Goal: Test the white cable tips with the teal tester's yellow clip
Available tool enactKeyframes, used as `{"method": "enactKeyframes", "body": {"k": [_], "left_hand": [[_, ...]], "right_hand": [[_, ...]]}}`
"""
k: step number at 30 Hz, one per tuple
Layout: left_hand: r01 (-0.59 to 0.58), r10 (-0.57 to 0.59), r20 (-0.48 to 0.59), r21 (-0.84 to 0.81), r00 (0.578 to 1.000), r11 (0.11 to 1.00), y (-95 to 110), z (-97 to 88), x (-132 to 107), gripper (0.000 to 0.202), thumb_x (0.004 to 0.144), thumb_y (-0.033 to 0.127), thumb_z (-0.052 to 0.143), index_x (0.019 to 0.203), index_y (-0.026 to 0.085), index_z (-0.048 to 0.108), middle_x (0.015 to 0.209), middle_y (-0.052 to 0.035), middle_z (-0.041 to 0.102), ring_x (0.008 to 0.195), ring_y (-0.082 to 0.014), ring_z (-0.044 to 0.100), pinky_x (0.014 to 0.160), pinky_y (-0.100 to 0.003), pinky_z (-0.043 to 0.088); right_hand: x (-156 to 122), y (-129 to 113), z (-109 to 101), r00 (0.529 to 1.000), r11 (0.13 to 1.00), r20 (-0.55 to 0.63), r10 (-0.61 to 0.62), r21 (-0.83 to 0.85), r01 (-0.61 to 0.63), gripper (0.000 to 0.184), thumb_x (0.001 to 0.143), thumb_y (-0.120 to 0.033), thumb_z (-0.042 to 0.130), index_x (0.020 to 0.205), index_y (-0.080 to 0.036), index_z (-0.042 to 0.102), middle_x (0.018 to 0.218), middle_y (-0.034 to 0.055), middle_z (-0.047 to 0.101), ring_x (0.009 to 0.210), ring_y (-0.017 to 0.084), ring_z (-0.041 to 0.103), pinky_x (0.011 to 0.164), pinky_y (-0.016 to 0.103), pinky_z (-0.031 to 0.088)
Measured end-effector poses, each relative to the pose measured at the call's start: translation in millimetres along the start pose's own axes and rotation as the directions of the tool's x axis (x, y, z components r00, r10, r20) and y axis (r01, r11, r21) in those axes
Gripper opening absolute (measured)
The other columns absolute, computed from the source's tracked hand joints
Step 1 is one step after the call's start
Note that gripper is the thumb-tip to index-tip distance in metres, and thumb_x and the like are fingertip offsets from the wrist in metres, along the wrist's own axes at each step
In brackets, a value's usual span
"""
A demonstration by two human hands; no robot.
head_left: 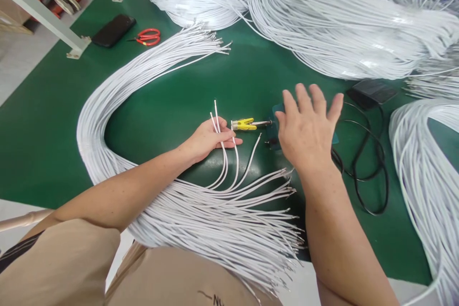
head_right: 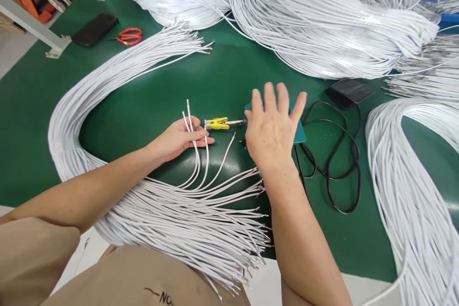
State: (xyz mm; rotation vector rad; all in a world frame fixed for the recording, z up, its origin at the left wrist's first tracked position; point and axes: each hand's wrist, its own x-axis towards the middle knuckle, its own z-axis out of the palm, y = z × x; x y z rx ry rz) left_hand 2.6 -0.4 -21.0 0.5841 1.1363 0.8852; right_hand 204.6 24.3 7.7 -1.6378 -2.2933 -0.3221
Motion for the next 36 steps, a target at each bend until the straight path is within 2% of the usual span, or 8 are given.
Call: {"method": "enactKeyframes", "body": {"k": [11,17,21,25,27,30,33,36], "left_hand": [[-0.071,0.075,-0.066,0.051,0.995,0.996,4.5,-8.5,-5.9,0.033,0.069,0.013,0.076,0.08,0.016,0.045,0.074,0.0023,0.06,0.079,-0.02,0.073,0.07,-0.026,0.056],[-0.159,0.164,-0.041,0.095,0.986,0.983,10.8,-7.3,-10.2,0.043,0.07,0.021,0.077,0.108,0.016,0.057,0.076,0.0024,0.062,0.077,-0.016,0.071,0.065,-0.022,0.053],[-0.137,0.134,0.028,0.128,0.991,0.982,11.9,-7.0,-12.9,0.033,0.07,0.026,0.077,0.099,0.015,0.065,0.076,-0.0001,0.064,0.078,-0.0134,0.069,0.066,-0.019,0.05],[-0.119,0.101,0.114,0.17,0.988,0.978,15.9,-10.7,-15.4,0.026,0.066,0.026,0.081,0.086,0.015,0.068,0.075,-0.0009,0.065,0.067,-0.009,0.063,0.065,-0.019,0.049],[-0.105,0.076,0.149,0.196,0.986,0.975,18.4,-12.7,-16.7,0.027,0.066,0.028,0.081,0.087,0.016,0.069,0.076,-0.0013,0.066,0.066,-0.0089,0.061,0.065,-0.02,0.05],[-0.113,0.071,0.173,0.249,0.982,0.962,20.3,-13.8,-18.5,0.029,0.07,0.032,0.078,0.093,0.017,0.07,0.082,-0.0031,0.067,0.077,-0.0116,0.063,0.07,-0.021,0.051],[-0.149,0.094,0.183,0.311,0.979,0.939,19.8,-13.7,-19.4,0.027,0.074,0.034,0.074,0.094,0.018,0.071,0.088,-0.0035,0.067,0.08,-0.0102,0.061,0.073,-0.019,0.05],[-0.184,0.109,0.236,0.321,0.966,0.929,19.0,-14.4,-19.9,0.021,0.077,0.036,0.072,0.087,0.018,0.07,0.089,-0.0029,0.066,0.078,-0.0091,0.06,0.072,-0.018,0.049]], "right_hand": [[-1.7,4.8,3.2,0.998,0.999,-0.055,0.031,0.024,-0.029,0.042,0.096,-0.034,0.037,0.132,-0.016,0.05,0.14,0.0169,0.049,0.133,0.032,0.039,0.109,0.06,0.021],[-0.4,2.6,-12.2,0.982,0.947,-0.181,0.053,0.32,0.008,0.032,0.095,-0.03,0.04,0.117,-0.019,0.062,0.113,0.0116,0.065,0.104,0.026,0.056,0.096,0.048,0.04],[-1.9,-4.2,-30.9,0.972,0.874,-0.223,0.071,0.483,0.047,0.027,0.095,-0.025,0.042,0.101,-0.018,0.067,0.094,0.0081,0.068,0.09,0.021,0.057,0.083,0.037,0.044],[-14.9,-31.4,-52.3,0.962,0.776,-0.089,-0.259,0.573,0.262,0.022,0.093,-0.019,0.046,0.083,-0.017,0.066,0.083,0.0048,0.067,0.08,0.017,0.057,0.075,0.031,0.042],[-27.4,-50.2,-56.3,0.855,0.709,0.039,-0.517,0.579,0.403,0.019,0.088,-0.014,0.049,0.074,-0.017,0.063,0.078,0.0045,0.065,0.075,0.016,0.055,0.07,0.03,0.04],[-50.0,-73.1,-50.2,0.721,0.689,0.182,-0.669,0.515,0.51,0.014,0.082,-0.006,0.051,0.075,-0.014,0.06,0.072,0.0056,0.062,0.072,0.018,0.055,0.067,0.033,0.037],[-70.7,-81.5,-40.4,0.72,0.742,0.243,-0.65,0.406,0.533,0.015,0.082,-0.003,0.049,0.076,-0.013,0.059,0.072,0.0077,0.061,0.07,0.02,0.054,0.066,0.035,0.035],[-84.7,-76.4,-38.8,0.792,0.772,0.166,-0.588,0.408,0.488,0.016,0.084,-0.004,0.047,0.08,-0.014,0.058,0.077,0.0074,0.061,0.074,0.019,0.052,0.066,0.033,0.033]]}}
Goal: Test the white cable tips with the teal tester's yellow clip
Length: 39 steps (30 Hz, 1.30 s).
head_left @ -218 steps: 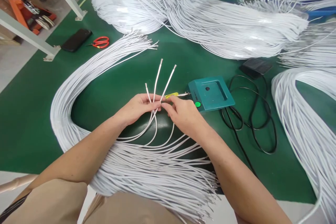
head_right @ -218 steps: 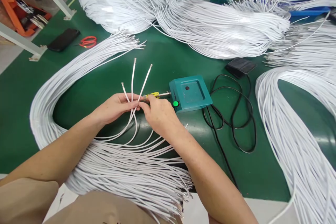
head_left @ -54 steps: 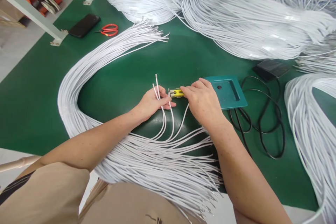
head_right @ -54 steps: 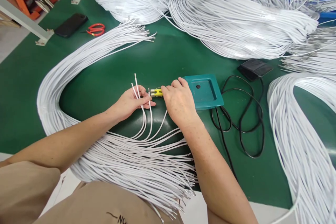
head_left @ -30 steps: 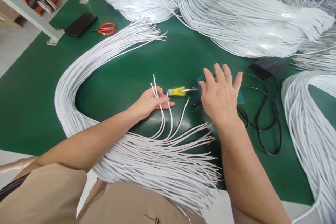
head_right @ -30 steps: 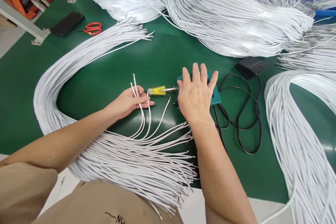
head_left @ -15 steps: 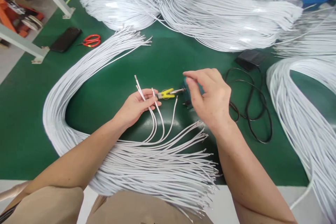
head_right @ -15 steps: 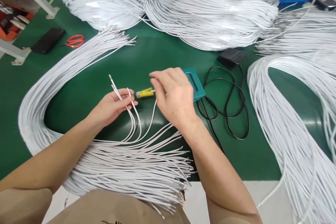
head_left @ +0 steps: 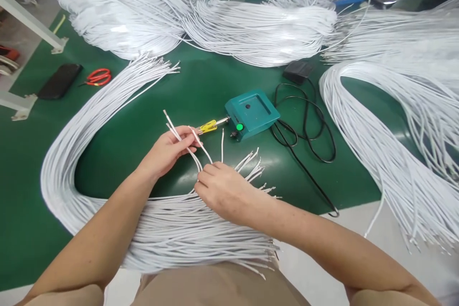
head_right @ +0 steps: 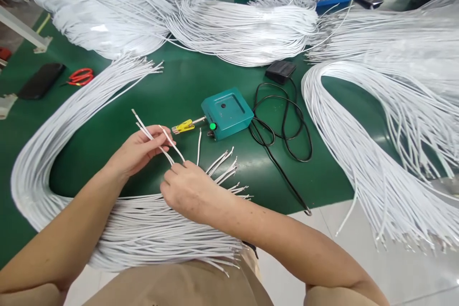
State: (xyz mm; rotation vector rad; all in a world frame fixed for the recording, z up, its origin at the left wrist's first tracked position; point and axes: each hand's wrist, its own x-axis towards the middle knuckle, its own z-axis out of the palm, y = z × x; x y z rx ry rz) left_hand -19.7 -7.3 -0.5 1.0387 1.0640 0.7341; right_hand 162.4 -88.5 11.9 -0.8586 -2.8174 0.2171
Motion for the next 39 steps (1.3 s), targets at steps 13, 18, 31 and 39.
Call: {"method": "enactKeyframes", "body": {"k": [13,18,31,39], "left_hand": [[-0.012,0.011,-0.099,-0.008,0.995,1.0,0.8,21.6,-4.1,0.026,0.071,0.03,0.077,0.091,0.016,0.069,0.088,-0.0043,0.069,0.083,-0.0118,0.066,0.079,-0.024,0.051],[0.003,0.002,-0.152,0.028,0.988,1.0,10.3,17.1,-5.7,0.029,0.069,0.03,0.078,0.093,0.015,0.069,0.09,-0.0039,0.069,0.083,-0.0114,0.066,0.084,-0.025,0.051],[0.028,-0.02,-0.08,0.099,0.997,0.995,-5.5,45.7,-6.5,0.033,0.071,0.03,0.075,0.099,0.016,0.064,0.099,-0.0083,0.071,0.055,-0.0036,0.053,0.059,-0.019,0.047],[-0.006,-0.023,0.146,0.19,0.989,0.982,13.2,60.3,-28.8,0.04,0.071,0.033,0.075,0.107,0.017,0.066,0.072,-0.0042,0.065,0.042,-0.0041,0.04,0.044,-0.023,0.034]], "right_hand": [[-23.0,-2.3,7.9,0.856,0.857,-0.049,0.514,0.073,-0.51,0.023,0.093,-0.033,0.051,0.083,-0.015,0.062,0.084,0.0064,0.062,0.079,0.021,0.056,0.073,0.035,0.034],[-25.3,4.3,7.8,0.882,0.878,-0.02,0.471,-0.082,-0.471,0.019,0.086,-0.003,0.044,0.084,-0.014,0.06,0.085,0.0095,0.061,0.08,0.022,0.055,0.07,0.035,0.031],[-31.3,31.5,14.1,0.995,0.982,0.006,0.098,-0.165,-0.096,0.018,0.093,-0.009,0.041,0.095,-0.013,0.059,0.09,0.0071,0.06,0.08,0.019,0.054,0.068,0.033,0.033],[-51.0,-13.7,-5.0,0.983,0.969,-0.174,-0.052,-0.249,0.007,0.023,0.095,-0.008,0.035,0.099,-0.012,0.057,0.089,0.0067,0.06,0.074,0.016,0.052,0.063,0.031,0.035]]}}
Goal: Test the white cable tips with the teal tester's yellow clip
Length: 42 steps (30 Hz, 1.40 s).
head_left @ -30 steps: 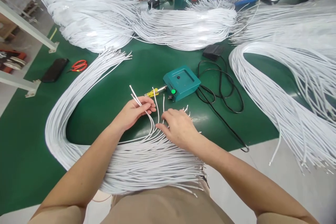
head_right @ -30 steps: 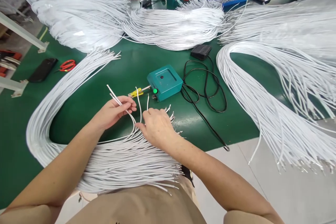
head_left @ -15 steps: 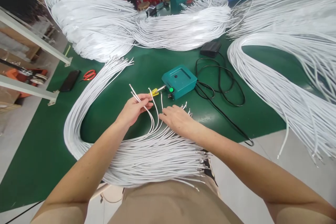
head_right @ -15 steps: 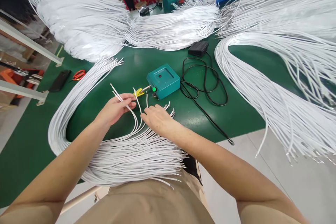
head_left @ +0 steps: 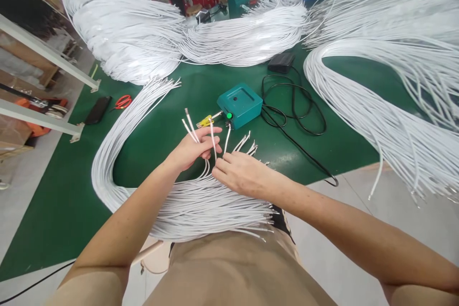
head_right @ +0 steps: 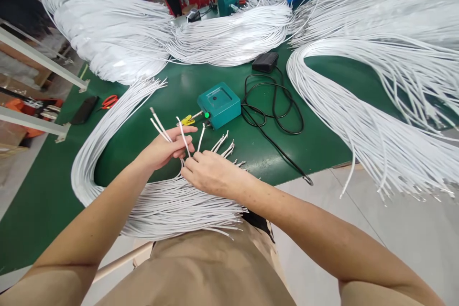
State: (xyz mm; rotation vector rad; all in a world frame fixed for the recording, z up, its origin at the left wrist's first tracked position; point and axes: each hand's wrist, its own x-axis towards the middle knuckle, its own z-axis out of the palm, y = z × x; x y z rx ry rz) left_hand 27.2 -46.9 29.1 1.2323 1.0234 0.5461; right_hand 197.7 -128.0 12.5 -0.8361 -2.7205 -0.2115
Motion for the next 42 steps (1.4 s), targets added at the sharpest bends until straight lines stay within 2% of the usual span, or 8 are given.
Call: {"method": "enactKeyframes", "body": {"k": [7,11,13,18,25,32,37,42], "left_hand": [[-0.084,0.087,-0.051,0.065,0.995,0.994,5.4,19.4,-10.7,0.028,0.066,0.032,0.078,0.088,0.016,0.073,0.07,-0.0011,0.063,0.052,-0.0061,0.045,0.049,-0.021,0.036],[-0.14,0.148,-0.112,0.073,0.983,0.987,10.0,28.1,-23.8,0.028,0.064,0.032,0.079,0.085,0.016,0.072,0.073,-0.0016,0.066,0.052,-0.0061,0.046,0.048,-0.021,0.037],[-0.159,0.176,-0.155,0.115,0.972,0.981,12.6,32.7,-30.0,0.028,0.063,0.032,0.08,0.085,0.017,0.072,0.072,-0.0006,0.066,0.05,-0.0054,0.045,0.047,-0.021,0.036],[-0.224,0.264,-0.18,0.214,0.948,0.951,16.9,44.0,-42.2,0.024,0.065,0.031,0.078,0.084,0.017,0.072,0.061,0.0025,0.059,0.048,-0.0053,0.042,0.047,-0.02,0.036],[-0.263,0.356,-0.254,0.337,0.899,0.904,17.8,54.6,-56.3,0.022,0.069,0.031,0.075,0.087,0.018,0.073,0.064,0.0017,0.062,0.05,-0.0071,0.043,0.049,-0.022,0.036],[-0.387,0.505,-0.275,0.387,0.818,0.837,15.4,59.7,-66.4,0.02,0.072,0.032,0.073,0.087,0.019,0.072,0.077,0.0001,0.067,0.058,-0.0076,0.05,0.054,-0.021,0.04],[-0.414,0.488,-0.306,0.279,0.817,0.867,7.9,55.1,-67.5,0.023,0.072,0.032,0.073,0.087,0.016,0.067,0.077,-0.002,0.068,0.055,-0.0075,0.052,0.048,-0.02,0.039],[-0.421,0.442,-0.293,0.136,0.848,0.897,2.4,47.7,-69.1,0.029,0.074,0.028,0.072,0.096,0.019,0.056,0.075,-0.0009,0.067,0.069,-0.0125,0.063,0.047,-0.017,0.039]], "right_hand": [[-8.7,-11.0,-20.3,0.965,0.964,-0.198,0.174,0.234,-0.125,0.024,0.095,-0.013,0.039,0.085,-0.015,0.061,0.087,0.0051,0.063,0.074,0.013,0.054,0.065,0.026,0.04],[-14.5,10.6,-40.2,0.642,0.696,-0.338,0.689,0.557,-0.454,0.02,0.092,-0.024,0.048,0.084,-0.017,0.065,0.084,0.0035,0.067,0.075,0.012,0.057,0.067,0.024,0.041],[-13.3,22.2,-48.4,0.556,0.578,-0.283,0.781,0.664,-0.475,0.017,0.089,-0.023,0.051,0.085,-0.017,0.067,0.082,0.0019,0.068,0.073,0.012,0.058,0.069,0.025,0.042],[-6.4,31.1,-67.4,0.674,0.502,-0.096,0.732,0.746,-0.438,0.011,0.079,-0.024,0.063,0.076,-0.015,0.07,0.074,-0.0015,0.068,0.065,0.009,0.056,0.064,0.023,0.039],[-7.1,23.2,-81.3,0.697,0.569,-0.138,0.703,0.697,-0.436,0.011,0.077,-0.018,0.062,0.069,-0.015,0.069,0.069,-0.002,0.064,0.063,0.008,0.051,0.064,0.023,0.036],[-2.3,17.0,-77.3,0.65,-0.027,0.171,0.74,0.974,-0.226,0.016,0.075,-0.024,0.064,0.064,-0.012,0.063,0.057,-0.002,0.058,0.053,0.007,0.048,0.055,0.022,0.039],[5.0,17.0,-70.7,0.768,0.169,0.019,0.64,0.972,-0.164,0.012,0.074,-0.022,0.064,0.08,-0.013,0.068,0.073,0.0007,0.068,0.067,0.011,0.058,0.067,0.024,0.046],[13.2,28.1,-54.4,0.784,0.245,-0.011,0.62,0.952,-0.181,0.011,0.071,-0.022,0.067,0.074,-0.012,0.069,0.073,0.0022,0.069,0.069,0.013,0.06,0.07,0.027,0.046]]}}
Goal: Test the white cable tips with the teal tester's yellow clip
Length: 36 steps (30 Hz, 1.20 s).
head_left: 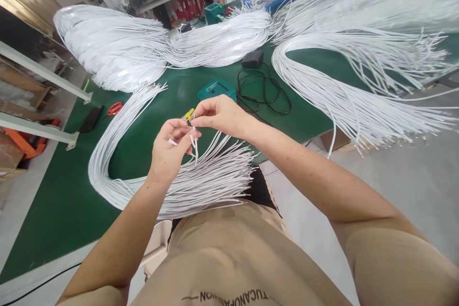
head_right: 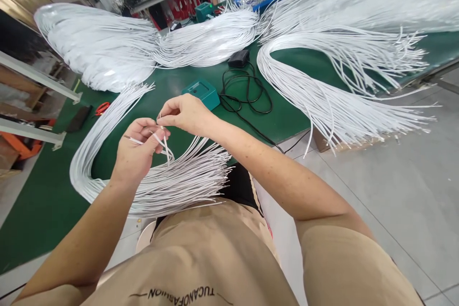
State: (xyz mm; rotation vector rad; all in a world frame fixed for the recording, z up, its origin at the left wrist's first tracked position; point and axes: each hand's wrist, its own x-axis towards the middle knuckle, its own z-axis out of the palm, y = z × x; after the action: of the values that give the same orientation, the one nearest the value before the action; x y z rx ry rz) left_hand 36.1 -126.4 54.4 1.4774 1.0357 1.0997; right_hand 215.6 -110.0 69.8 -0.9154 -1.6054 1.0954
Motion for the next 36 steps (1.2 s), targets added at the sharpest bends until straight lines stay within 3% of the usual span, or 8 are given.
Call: {"method": "enactKeyframes", "body": {"k": [6,10,15,18,21,24,27,36], "left_hand": [[0.086,-0.07,0.137,-0.111,0.988,0.99,-6.9,-15.2,9.6,0.057,0.078,0.027,0.07,0.13,0.025,0.048,0.085,-0.0008,0.063,0.069,-0.0096,0.057,0.05,-0.016,0.044],[0.114,-0.091,0.145,-0.153,0.985,0.982,-16.8,-27.1,22.9,0.048,0.081,0.028,0.067,0.127,0.026,0.056,0.088,-0.0017,0.058,0.073,-0.0094,0.055,0.052,-0.016,0.045],[0.207,-0.177,0.13,-0.273,0.976,0.939,-28.0,-42.1,39.1,0.046,0.077,0.024,0.07,0.122,0.026,0.06,0.083,-0.0001,0.057,0.07,-0.0085,0.055,0.051,-0.015,0.047],[0.256,-0.227,0.126,-0.318,0.966,0.913,-31.4,-48.6,49.4,0.048,0.074,0.02,0.072,0.121,0.024,0.061,0.081,-0.0002,0.059,0.068,-0.0085,0.057,0.049,-0.015,0.046],[0.315,-0.288,0.127,-0.373,0.949,0.873,-35.0,-50.7,61.0,0.05,0.071,0.016,0.074,0.119,0.021,0.061,0.079,-0.001,0.061,0.067,-0.0084,0.058,0.046,-0.013,0.042],[0.339,-0.331,0.093,-0.412,0.939,0.846,-40.7,-49.6,70.9,0.049,0.068,0.012,0.074,0.115,0.018,0.062,0.076,-0.0014,0.062,0.065,-0.008,0.059,0.043,-0.011,0.038],[0.337,-0.343,0.06,-0.404,0.938,0.851,-49.6,-49.4,77.8,0.048,0.065,0.009,0.074,0.111,0.016,0.063,0.074,-0.0013,0.063,0.063,-0.0077,0.059,0.041,-0.011,0.035],[0.291,-0.363,-0.155,-0.354,0.919,0.889,-84.6,-66.6,90.0,0.057,0.055,0.008,0.076,0.108,0.018,0.057,0.072,-0.0009,0.067,0.062,-0.0102,0.063,0.037,-0.01,0.031]], "right_hand": [[20.6,19.2,6.5,0.998,0.998,0.035,0.045,0.032,-0.046,0.012,0.07,-0.023,0.064,0.074,-0.013,0.07,0.075,0.0022,0.07,0.072,0.014,0.062,0.071,0.028,0.045],[36.0,28.9,16.0,0.993,0.996,0.089,0.083,0.033,-0.086,0.015,0.075,-0.027,0.061,0.076,-0.015,0.068,0.071,0.0012,0.069,0.068,0.014,0.06,0.067,0.027,0.044],[55.1,37.9,27.2,0.999,0.931,0.038,-0.023,-0.362,0.035,0.02,0.084,-0.024,0.054,0.068,-0.016,0.063,0.069,-0.0006,0.061,0.065,0.011,0.052,0.064,0.025,0.037],[67.5,42.4,27.5,0.974,0.76,0.145,-0.176,-0.608,0.228,0.021,0.089,-0.02,0.048,0.076,-0.015,0.063,0.08,0.0032,0.061,0.074,0.014,0.052,0.066,0.027,0.036],[79.9,49.5,23.0,0.911,0.477,0.324,-0.256,-0.777,0.411,0.026,0.095,-0.022,0.039,0.086,-0.015,0.062,0.087,0.0078,0.06,0.084,0.019,0.05,0.073,0.033,0.036],[89.9,60.0,17.2,0.826,0.213,0.504,-0.252,-0.804,0.555,0.036,0.099,-0.023,0.025,0.094,-0.017,0.06,0.09,0.0073,0.058,0.087,0.02,0.045,0.076,0.036,0.035],[97.3,71.4,14.4,0.79,0.086,0.567,-0.235,-0.797,0.598,0.043,0.101,-0.021,0.015,0.101,-0.018,0.058,0.091,0.005,0.057,0.089,0.019,0.043,0.075,0.036,0.033],[119.2,97.8,21.9,0.874,0.196,0.465,-0.143,-0.852,0.485,0.032,0.099,-0.021,0.027,0.105,-0.014,0.057,0.099,0.009,0.061,0.097,0.023,0.048,0.077,0.036,0.032]]}}
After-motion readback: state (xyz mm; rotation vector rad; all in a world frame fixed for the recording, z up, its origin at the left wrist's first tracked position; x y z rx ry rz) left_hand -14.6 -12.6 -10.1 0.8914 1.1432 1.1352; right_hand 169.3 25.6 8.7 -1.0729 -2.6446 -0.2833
